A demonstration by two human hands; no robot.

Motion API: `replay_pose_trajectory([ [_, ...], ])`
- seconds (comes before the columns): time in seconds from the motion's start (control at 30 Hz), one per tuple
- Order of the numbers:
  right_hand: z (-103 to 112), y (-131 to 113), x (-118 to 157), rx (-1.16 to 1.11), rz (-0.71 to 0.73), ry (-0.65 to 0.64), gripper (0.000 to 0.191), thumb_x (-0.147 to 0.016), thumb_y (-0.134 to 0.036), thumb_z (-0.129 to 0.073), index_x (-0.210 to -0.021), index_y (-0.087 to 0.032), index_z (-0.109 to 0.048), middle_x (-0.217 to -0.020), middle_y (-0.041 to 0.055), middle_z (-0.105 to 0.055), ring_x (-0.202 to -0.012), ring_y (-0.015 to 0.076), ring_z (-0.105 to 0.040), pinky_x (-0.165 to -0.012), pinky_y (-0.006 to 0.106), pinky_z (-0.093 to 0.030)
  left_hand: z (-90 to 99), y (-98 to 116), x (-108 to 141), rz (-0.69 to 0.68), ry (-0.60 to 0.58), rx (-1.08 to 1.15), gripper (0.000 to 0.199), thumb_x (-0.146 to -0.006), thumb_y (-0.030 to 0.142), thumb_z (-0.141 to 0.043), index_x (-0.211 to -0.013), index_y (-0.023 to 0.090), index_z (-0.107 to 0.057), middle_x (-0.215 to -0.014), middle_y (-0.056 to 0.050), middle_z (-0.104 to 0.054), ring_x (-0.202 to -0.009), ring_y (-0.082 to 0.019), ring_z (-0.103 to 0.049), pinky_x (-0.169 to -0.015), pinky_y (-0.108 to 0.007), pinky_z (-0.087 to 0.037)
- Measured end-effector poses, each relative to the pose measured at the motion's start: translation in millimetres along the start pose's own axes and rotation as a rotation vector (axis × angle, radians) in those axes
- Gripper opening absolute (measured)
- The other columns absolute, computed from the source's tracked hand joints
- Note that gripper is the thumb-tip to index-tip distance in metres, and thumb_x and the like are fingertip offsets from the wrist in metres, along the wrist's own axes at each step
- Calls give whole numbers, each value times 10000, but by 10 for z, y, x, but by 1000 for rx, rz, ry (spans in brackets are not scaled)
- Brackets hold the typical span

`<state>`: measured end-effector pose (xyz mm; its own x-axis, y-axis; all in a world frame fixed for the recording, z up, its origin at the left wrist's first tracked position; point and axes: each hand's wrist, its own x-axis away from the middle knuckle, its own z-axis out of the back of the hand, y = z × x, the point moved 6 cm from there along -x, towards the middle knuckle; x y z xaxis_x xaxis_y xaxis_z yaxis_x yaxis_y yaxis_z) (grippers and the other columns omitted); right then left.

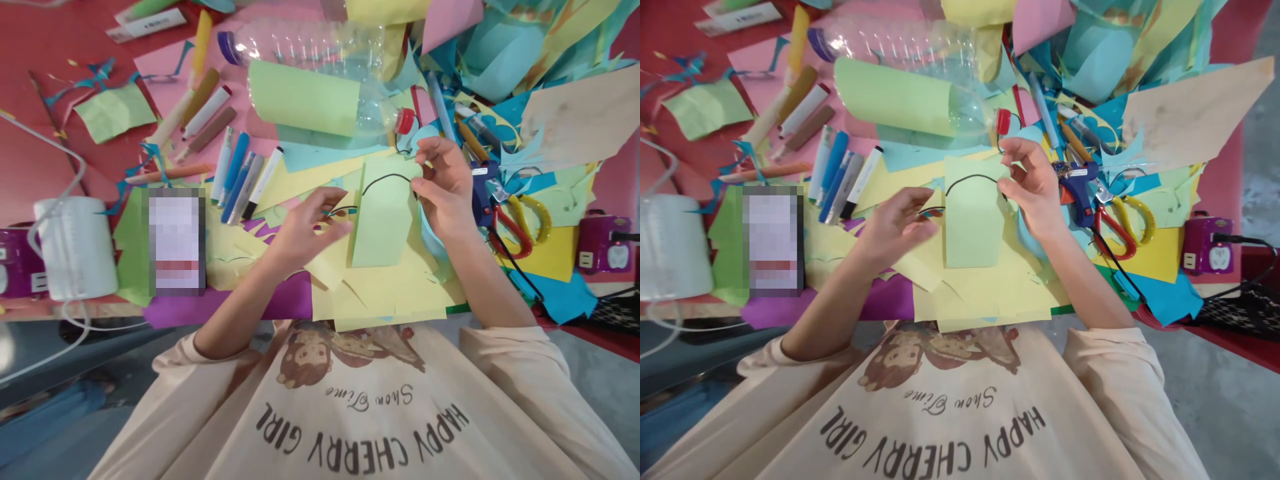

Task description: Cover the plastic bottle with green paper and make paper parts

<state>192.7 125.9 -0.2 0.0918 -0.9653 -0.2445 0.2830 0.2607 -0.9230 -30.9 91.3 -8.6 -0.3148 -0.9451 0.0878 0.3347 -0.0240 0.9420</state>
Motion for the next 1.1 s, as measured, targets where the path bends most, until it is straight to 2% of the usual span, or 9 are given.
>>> replay_pose_trajectory([
  [0.2,11,-4,2,-9,15,57,336,-877,-511,-522,-1134,-299,-481,-1154,63,-538,-1072,203,-545,-852,375,-523,-228,-116,10,87,-224,44,657,-721,362,-689,-1286,168,-416,-836,-6,-636,-800,-115,-652,-743,-227,-529],
  [0.4,87,-16,10,53,93,163,301,-901,-495,-521,-1125,-297,-484,-1082,59,-532,-1053,203,-541,-803,351,-522,-106,-255,106,129,-194,-6,567,-683,337,-690,-1192,186,-492,-849,-3,-610,-762,-108,-625,-702,-225,-522],
  [0.53,211,5,-6,137,30,230,298,-920,-490,-491,-1157,-311,-464,-1108,65,-532,-1102,202,-530,-806,319,-528,95,-240,164,171,-105,-160,612,-709,367,-679,-1258,176,-486,-951,-46,-635,-824,-146,-634,-789,-318,-548],
  [0.63,241,-8,-19,20,5,246,308,-877,-499,-551,-1120,-318,-494,-1068,31,-527,-1065,197,-562,-772,324,-547,303,-21,154,57,95,-278,597,-725,412,-697,-1255,193,-531,-1199,-111,-610,-1079,-226,-610,-941,-397,-517],
  [0.7,199,-18,-21,-116,-28,224,323,-828,-473,-623,-1086,-308,-519,-1034,18,-529,-1003,182,-581,-756,320,-551,334,106,131,15,157,-126,582,-746,471,-678,-1247,204,-551,-1308,-119,-576,-1202,-254,-567,-1017,-402,-481],
  [0.83,40,-71,25,-158,-82,157,334,-813,-472,-648,-1074,-296,-536,-1067,26,-550,-997,179,-583,-783,335,-557,-116,122,69,252,-235,487,668,-702,648,-637,-1199,202,-611,-1178,-113,-682,-1068,-284,-661,-886,-393,-558],
  [0.9,-15,-130,75,-95,-56,135,326,-825,-490,-633,-1071,-300,-537,-1090,31,-561,-1019,185,-582,-803,349,-559,-348,63,77,430,-353,600,557,-642,543,-738,-1072,196,-677,-1042,-95,-736,-938,-275,-700,-797,-377,-579],
  [1.0,5,-241,190,-9,-10,90,352,-816,-453,-659,-1109,-308,-528,-1128,32,-570,-1020,183,-599,-809,354,-564,-551,-59,76,617,-326,683,461,-585,384,-806,-978,169,-700,-922,-83,-759,-843,-277,-718,-720,-378,-586],
  [1.1,257,-317,349,194,-26,52,388,-825,-351,-656,-1183,-283,-522,-1205,55,-576,-1005,179,-636,-864,383,-559,-610,-145,55,674,-211,765,369,-622,333,-778,-932,145,-709,-922,-94,-764,-903,-294,-719,-775,-410,-589],
])
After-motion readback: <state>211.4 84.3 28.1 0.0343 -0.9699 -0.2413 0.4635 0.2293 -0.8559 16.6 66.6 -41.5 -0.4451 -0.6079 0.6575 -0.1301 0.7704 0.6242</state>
